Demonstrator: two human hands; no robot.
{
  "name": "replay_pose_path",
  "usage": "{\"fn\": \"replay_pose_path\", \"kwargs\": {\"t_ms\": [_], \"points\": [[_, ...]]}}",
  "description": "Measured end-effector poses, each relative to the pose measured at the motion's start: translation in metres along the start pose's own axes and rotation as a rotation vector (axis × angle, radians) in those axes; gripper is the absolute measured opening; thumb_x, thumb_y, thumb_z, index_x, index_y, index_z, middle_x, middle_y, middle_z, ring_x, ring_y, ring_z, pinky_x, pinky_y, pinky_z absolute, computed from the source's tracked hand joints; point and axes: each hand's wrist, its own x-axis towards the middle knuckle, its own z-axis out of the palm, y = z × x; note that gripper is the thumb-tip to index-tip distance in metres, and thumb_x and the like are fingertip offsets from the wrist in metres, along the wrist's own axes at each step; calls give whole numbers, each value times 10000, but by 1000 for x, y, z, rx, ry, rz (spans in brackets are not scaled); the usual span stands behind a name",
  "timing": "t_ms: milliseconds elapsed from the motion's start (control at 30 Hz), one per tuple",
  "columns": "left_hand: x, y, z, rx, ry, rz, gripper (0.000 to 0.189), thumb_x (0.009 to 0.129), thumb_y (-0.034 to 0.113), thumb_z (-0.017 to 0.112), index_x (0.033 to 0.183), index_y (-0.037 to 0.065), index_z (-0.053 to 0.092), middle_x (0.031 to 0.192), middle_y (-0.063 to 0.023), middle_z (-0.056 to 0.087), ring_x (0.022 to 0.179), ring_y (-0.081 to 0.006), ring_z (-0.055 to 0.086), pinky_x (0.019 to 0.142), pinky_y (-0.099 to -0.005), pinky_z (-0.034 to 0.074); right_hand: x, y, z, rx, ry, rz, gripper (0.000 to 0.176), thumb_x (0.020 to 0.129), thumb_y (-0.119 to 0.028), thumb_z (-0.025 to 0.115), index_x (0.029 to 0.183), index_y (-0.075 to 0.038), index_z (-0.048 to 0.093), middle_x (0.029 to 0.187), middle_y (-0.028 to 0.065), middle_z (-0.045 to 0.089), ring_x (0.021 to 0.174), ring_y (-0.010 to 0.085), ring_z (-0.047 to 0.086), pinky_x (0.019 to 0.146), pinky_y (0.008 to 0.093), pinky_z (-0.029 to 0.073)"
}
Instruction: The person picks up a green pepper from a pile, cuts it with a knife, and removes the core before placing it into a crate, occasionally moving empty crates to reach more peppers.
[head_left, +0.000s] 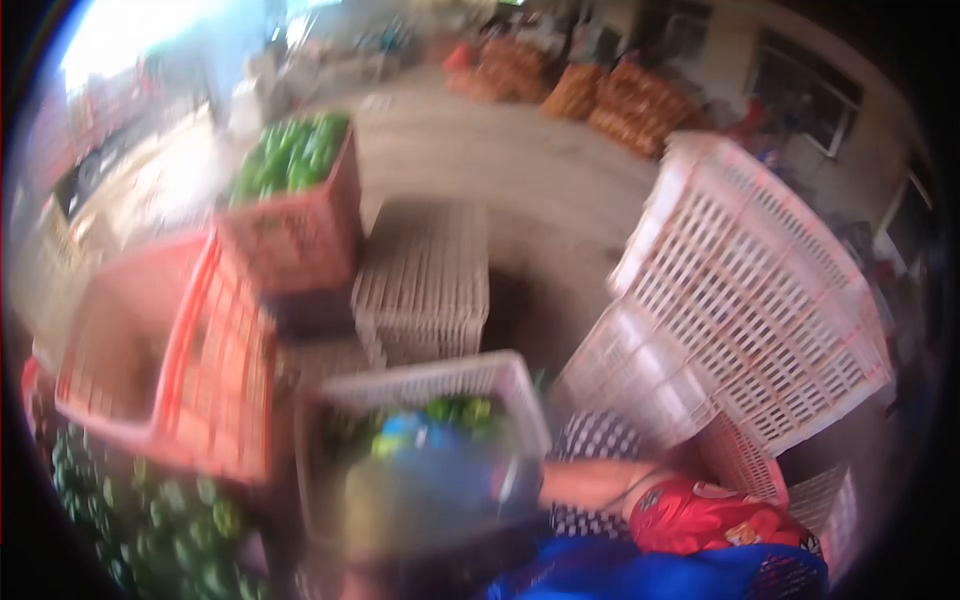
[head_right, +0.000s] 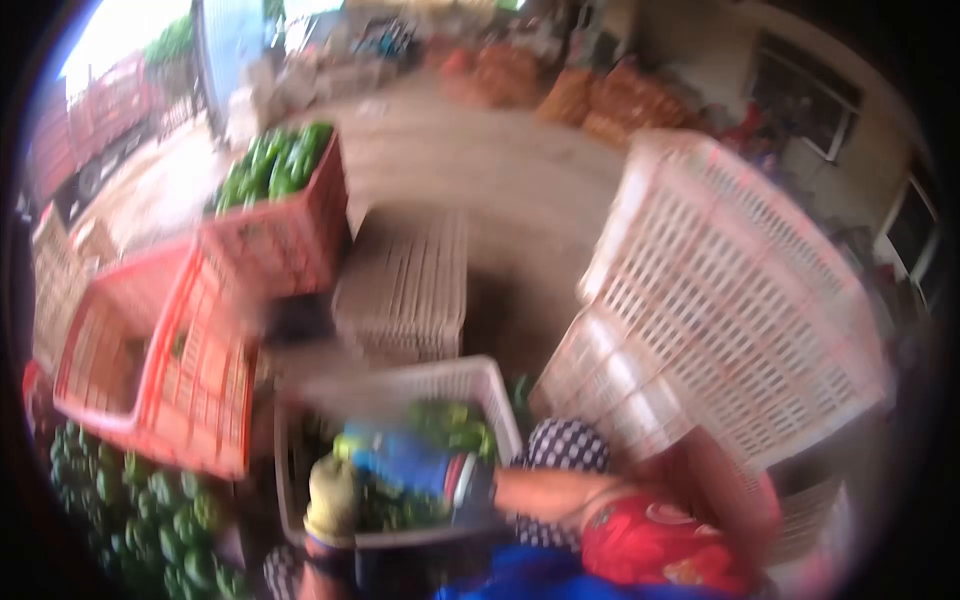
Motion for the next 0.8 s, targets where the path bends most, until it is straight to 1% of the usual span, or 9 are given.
{"fn": "replay_pose_path", "kwargs": {"t_ms": [67, 200, 300, 367, 500, 633, 667, 700, 800], "points": [[5, 8, -9, -148, -100, -62, 247, 939, 292, 689, 945, 46, 708, 799, -50, 695, 653, -143, 628, 587, -303, 502, 7, -1, -2, 605, 111, 602, 265, 1031, -184, 626, 1253, -41, 640, 1102, 54, 684, 962, 125, 636, 865, 320, 545], [3, 21, -13, -386, -134, -58, 377, 951, 415, 718, 958, 40, 682, 725, -23, 650, 549, -102, 580, 486, -236, 458, 13, 18, -8, 919, 159, 592, 409, 967, -188, 730, 1333, -43, 621, 1033, -10, 657, 909, 71, 599, 821, 252, 527], [8, 10, -8, -593, -217, -147, 416, 933, 450, 723, 964, 38, 678, 617, -19, 589, 419, -120, 506, 397, -269, 421, 5, 27, -12, 903, 151, 573, 418, 962, -205, 748, 1327, -44, 624, 1043, -9, 656, 924, 73, 594, 808, 262, 534], [13, -12, -11, -942, -469, -98, 422, 957, 447, 696, 1002, 28, 669, 608, -30, 569, 397, -148, 488, 390, -292, 422, 1, 38, -9, 930, 186, 569, 422, 962, -212, 750, 1328, -46, 623, 1038, -5, 658, 920, 72, 595, 805, 258, 537], [7, -28, -3, -955, -484, -34, 430, 1016, 470, 574, 1004, 50, 661, 571, -55, 553, 371, -187, 456, 372, -324, 389, 2, 25, -18, 1071, 194, 581, 370, 960, -219, 754, 1266, -47, 637, 1052, 11, 679, 905, 92, 630, 794, 279, 552], [2, -24, 8, -879, -454, -14, 461, 1064, 491, 446, 955, 88, 642, 533, -64, 526, 347, -210, 412, 366, -357, 359, -3, 65, -16, 794, 347, 622, 299, 984, -132, 689, 1247, 3, 644, 1153, 84, 715, 990, 133, 681, 853, 266, 558], [0, -12, 5, -1147, -642, 0, 456, 1067, 485, 439, 938, 94, 634, 533, -62, 522, 348, -211, 409, 366, -360, 358, -3, 75, -24, 203, 176, 602, 291, 971, -173, 712, 1217, -24, 667, 1077, 54, 729, 938, 123, 678, 802, 256, 543], [-5, 1, 4, -1416, -825, 21, 451, 1071, 479, 432, 922, 100, 626, 533, -59, 518, 349, -211, 407, 367, -363, 357, -4, 70, -26, 111, 114, 630, 309, 956, -240, 717, 1193, -45, 676, 1058, 84, 734, 930, 170, 694, 815, 303, 547], [-23, 8, -12, -1533, -212, -268, 482, 1081, 488, 364, 893, 115, 603, 497, -65, 477, 314, -227, 361, 342, -396, 338, 2, 49, -20, -39, 17, 588, 330, 953, -363, 694, 1137, -89, 700, 1045, 148, 752, 959, 276, 731, 834, 395, 554]]}}
